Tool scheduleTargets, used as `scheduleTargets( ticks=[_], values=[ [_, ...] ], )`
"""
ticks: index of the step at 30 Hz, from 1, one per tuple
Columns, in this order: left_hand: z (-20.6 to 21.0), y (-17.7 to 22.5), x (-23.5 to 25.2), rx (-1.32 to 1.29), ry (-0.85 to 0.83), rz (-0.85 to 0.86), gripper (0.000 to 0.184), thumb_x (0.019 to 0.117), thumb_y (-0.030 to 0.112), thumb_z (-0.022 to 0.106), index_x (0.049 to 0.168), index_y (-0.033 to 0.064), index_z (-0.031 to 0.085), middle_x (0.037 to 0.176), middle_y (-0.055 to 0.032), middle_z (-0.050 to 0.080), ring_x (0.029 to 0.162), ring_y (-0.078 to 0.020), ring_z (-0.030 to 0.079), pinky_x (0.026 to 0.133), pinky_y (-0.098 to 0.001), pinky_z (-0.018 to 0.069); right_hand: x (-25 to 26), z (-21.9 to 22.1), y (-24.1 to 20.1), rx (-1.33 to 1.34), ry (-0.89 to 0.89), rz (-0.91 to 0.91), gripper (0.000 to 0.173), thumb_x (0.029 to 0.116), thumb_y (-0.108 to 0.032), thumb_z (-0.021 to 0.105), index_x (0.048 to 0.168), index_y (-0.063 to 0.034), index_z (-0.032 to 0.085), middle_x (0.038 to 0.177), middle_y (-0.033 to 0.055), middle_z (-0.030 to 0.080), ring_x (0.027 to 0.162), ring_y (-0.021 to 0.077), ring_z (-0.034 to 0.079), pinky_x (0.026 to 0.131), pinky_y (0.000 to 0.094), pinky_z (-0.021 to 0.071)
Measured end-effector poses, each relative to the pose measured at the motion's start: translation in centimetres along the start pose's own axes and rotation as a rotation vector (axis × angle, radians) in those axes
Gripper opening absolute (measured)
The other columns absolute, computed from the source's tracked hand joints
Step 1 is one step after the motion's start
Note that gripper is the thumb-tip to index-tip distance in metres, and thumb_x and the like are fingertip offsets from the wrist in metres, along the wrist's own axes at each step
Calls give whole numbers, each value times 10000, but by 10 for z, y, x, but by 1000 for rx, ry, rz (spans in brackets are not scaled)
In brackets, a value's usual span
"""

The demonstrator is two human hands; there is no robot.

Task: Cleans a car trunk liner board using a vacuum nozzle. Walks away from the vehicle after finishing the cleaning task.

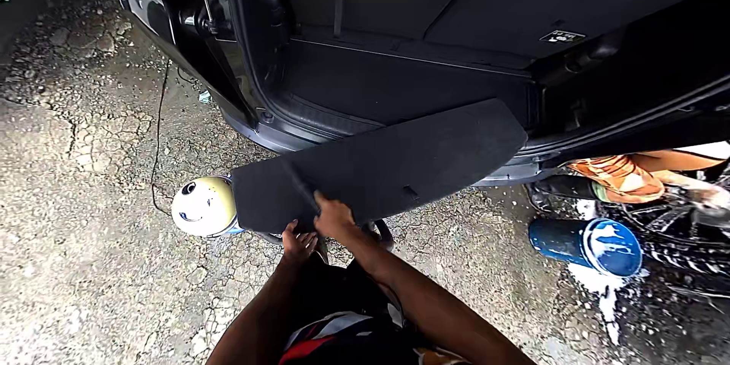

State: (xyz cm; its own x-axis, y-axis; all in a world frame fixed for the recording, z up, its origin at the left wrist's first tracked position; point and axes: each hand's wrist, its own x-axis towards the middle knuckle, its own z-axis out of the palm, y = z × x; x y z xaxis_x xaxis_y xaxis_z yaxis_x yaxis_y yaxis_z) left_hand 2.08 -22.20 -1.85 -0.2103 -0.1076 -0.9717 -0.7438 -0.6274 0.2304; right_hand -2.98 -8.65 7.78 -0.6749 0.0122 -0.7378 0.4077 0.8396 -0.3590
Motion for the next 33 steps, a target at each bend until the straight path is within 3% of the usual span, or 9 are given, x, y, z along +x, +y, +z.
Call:
scheduleTargets(
  ticks=[3,6,9,13,16,20,23,27,33],
  values=[
    [4,-7,-3,-85,20,40,569,1036,423,493,1488,88,407,1451,-222,518,1224,-366,588,955,-530,516,4,-19,25,-78,-50,-77,710,928,-302,674,1582,-379,408,1293,185,685,1170,433,650,915,688,512],
    [8,-16,-7,-185,30,105,539,1016,387,479,1464,94,419,1444,-215,512,1208,-371,583,935,-562,511,21,-86,118,-9,59,87,730,920,-402,711,1582,-394,403,1328,206,665,1137,450,662,902,713,512],
    [19,-22,-9,-322,58,150,566,1007,398,465,1482,101,384,1446,-216,492,1191,-374,572,926,-583,499,29,-125,203,198,221,263,741,909,-380,781,1567,-358,443,1203,242,692,916,433,702,790,664,553],
    [31,-34,-6,-464,102,202,604,1015,475,426,1520,152,353,1512,-173,448,1284,-359,521,978,-598,460,-13,-76,161,-41,57,55,713,938,-299,676,1593,-241,400,1232,262,682,1113,473,663,910,692,518],
    [36,-37,-13,-511,120,221,625,1016,530,399,1528,174,352,1522,-157,448,1309,-350,516,994,-594,462,-21,-67,157,-242,-173,-165,696,938,-331,664,1573,-439,398,1282,122,703,1180,376,656,969,657,498],
    [42,-41,-23,-503,124,251,659,1019,552,401,1564,190,319,1557,-145,427,1355,-345,492,1033,-592,451,14,-140,222,-190,-19,6,649,922,-377,731,1524,-428,492,1308,173,686,1157,450,650,907,718,495],
    [45,-48,-20,-497,125,294,681,1012,550,423,1567,168,317,1572,-133,423,1383,-326,479,1067,-573,441,-8,-124,204,-209,-8,-62,680,916,-306,698,1557,-286,474,1220,218,705,1092,447,676,882,689,525],
    [46,-49,-21,-486,140,308,678,1004,547,431,1556,164,341,1561,-136,434,1378,-327,480,1060,-579,440,-5,-119,181,-299,-165,-216,636,927,-325,676,1526,-431,488,1226,130,726,1107,377,684,904,664,525],
    [42,-50,-22,-490,150,272,695,996,526,478,1557,141,338,1567,-144,429,1395,-333,471,1071,-587,443,15,-128,186,-289,-28,-219,677,932,-285,661,1576,-287,452,1187,185,725,1054,391,703,881,648,550]
  ],
)
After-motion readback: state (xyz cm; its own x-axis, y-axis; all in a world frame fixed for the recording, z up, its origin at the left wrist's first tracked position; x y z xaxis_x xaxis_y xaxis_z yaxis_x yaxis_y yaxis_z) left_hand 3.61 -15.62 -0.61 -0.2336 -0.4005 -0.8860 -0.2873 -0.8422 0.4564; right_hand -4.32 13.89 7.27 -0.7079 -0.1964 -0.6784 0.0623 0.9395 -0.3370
